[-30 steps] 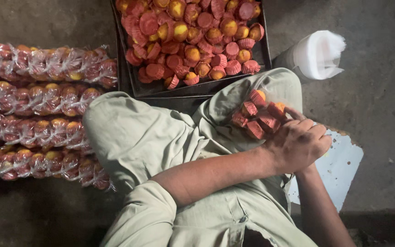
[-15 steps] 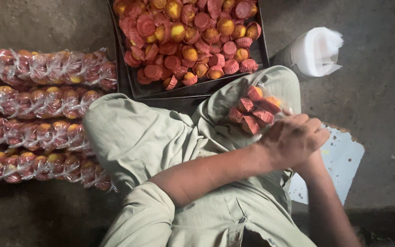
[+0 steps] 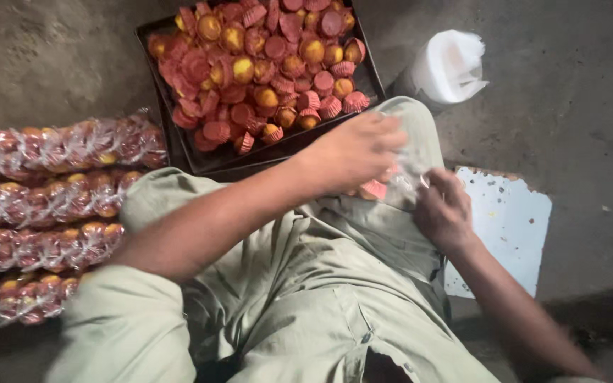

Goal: The person sits on the floor and packs small baked goods in red paper cups into clear plastic bags, a few pieces at a time, then twists the bag closed and ties it. Finished bags are placed in rows on the floor beside them while more pieces are taken from a tray.

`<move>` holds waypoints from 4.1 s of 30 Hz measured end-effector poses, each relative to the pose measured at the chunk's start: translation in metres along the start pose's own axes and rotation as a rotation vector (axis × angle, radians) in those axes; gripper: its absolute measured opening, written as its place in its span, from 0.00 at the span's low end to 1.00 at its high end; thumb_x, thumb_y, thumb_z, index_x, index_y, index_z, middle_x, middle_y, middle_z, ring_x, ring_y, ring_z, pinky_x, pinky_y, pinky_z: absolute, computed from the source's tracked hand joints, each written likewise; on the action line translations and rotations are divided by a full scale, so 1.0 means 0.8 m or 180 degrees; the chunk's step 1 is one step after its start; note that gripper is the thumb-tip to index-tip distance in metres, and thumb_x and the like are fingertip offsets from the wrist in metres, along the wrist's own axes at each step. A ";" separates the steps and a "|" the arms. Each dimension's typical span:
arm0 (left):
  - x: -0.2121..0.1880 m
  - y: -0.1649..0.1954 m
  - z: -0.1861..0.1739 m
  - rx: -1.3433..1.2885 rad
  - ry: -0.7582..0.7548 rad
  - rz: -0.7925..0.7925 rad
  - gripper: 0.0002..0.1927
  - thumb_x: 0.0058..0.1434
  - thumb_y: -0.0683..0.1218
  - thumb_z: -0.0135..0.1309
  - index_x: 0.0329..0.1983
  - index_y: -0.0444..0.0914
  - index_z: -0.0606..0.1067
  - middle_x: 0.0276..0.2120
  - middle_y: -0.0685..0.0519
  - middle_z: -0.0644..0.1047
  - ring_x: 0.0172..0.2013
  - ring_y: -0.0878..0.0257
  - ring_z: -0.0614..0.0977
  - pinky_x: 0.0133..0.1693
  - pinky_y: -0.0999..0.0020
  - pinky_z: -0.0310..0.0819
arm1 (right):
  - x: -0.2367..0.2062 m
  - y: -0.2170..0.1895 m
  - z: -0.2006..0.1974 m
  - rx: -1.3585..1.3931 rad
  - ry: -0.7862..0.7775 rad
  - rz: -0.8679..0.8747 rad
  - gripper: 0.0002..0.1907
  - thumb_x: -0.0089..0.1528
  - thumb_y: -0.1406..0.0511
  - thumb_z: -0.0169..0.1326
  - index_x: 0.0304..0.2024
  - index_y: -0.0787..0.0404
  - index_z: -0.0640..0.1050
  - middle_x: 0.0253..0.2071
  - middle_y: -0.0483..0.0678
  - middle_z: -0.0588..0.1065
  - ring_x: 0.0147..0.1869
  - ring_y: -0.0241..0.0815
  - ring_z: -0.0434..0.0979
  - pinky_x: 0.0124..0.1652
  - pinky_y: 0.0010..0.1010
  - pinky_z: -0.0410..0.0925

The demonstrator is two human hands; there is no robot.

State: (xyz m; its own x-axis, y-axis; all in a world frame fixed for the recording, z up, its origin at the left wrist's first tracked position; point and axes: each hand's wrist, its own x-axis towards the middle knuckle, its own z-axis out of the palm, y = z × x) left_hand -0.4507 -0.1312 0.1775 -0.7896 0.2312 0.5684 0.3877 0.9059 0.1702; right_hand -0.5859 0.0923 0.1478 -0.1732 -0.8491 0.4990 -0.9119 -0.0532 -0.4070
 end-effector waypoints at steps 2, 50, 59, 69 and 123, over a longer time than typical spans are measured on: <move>-0.029 -0.002 0.000 -0.0837 -0.0007 -0.0975 0.12 0.53 0.48 0.61 0.38 0.37 0.79 0.38 0.46 0.77 0.45 0.46 0.76 0.47 0.54 0.71 | 0.011 -0.002 0.024 0.0576 0.0035 0.0919 0.15 0.57 0.74 0.54 0.47 0.64 0.72 0.46 0.57 0.73 0.50 0.53 0.75 0.48 0.41 0.72; -0.042 0.072 0.111 -0.0493 -0.0408 -0.2449 0.48 0.57 0.63 0.56 0.77 0.46 0.52 0.77 0.43 0.48 0.77 0.45 0.45 0.71 0.33 0.30 | 0.002 0.032 0.051 0.1237 -0.0075 0.2143 0.07 0.66 0.74 0.59 0.46 0.65 0.79 0.37 0.48 0.78 0.37 0.39 0.77 0.37 0.27 0.71; -0.054 0.057 0.106 -0.0552 -0.0265 -0.1752 0.44 0.61 0.60 0.58 0.77 0.48 0.55 0.74 0.44 0.56 0.75 0.48 0.55 0.72 0.32 0.35 | 0.025 0.022 0.023 0.2877 -0.1832 0.1354 0.29 0.54 0.80 0.55 0.58 0.60 0.73 0.60 0.51 0.68 0.62 0.43 0.70 0.58 0.31 0.65; -0.104 0.118 0.007 -0.1630 0.1060 -0.2421 0.15 0.65 0.43 0.59 0.54 0.46 0.80 0.69 0.49 0.70 0.75 0.48 0.62 0.77 0.47 0.47 | 0.065 -0.010 0.048 0.4381 -0.2660 0.2031 0.16 0.60 0.75 0.51 0.51 0.68 0.78 0.53 0.46 0.74 0.55 0.39 0.72 0.51 0.29 0.65; -0.470 0.220 -0.148 0.0581 0.3554 -0.5159 0.23 0.71 0.49 0.45 0.65 0.34 0.66 0.63 0.42 0.69 0.70 0.50 0.65 0.73 0.50 0.50 | 0.049 -0.107 0.266 0.0910 -0.2916 -0.0814 0.12 0.60 0.61 0.57 0.42 0.61 0.76 0.47 0.58 0.76 0.54 0.58 0.76 0.54 0.46 0.69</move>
State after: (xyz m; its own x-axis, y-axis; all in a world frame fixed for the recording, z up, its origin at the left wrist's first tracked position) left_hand -0.0292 -0.1010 0.0886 0.3355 -0.9267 0.1694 -0.3660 0.0374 0.9298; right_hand -0.4351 -0.0486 0.0395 0.4805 -0.8662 -0.1373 -0.7368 -0.3138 -0.5989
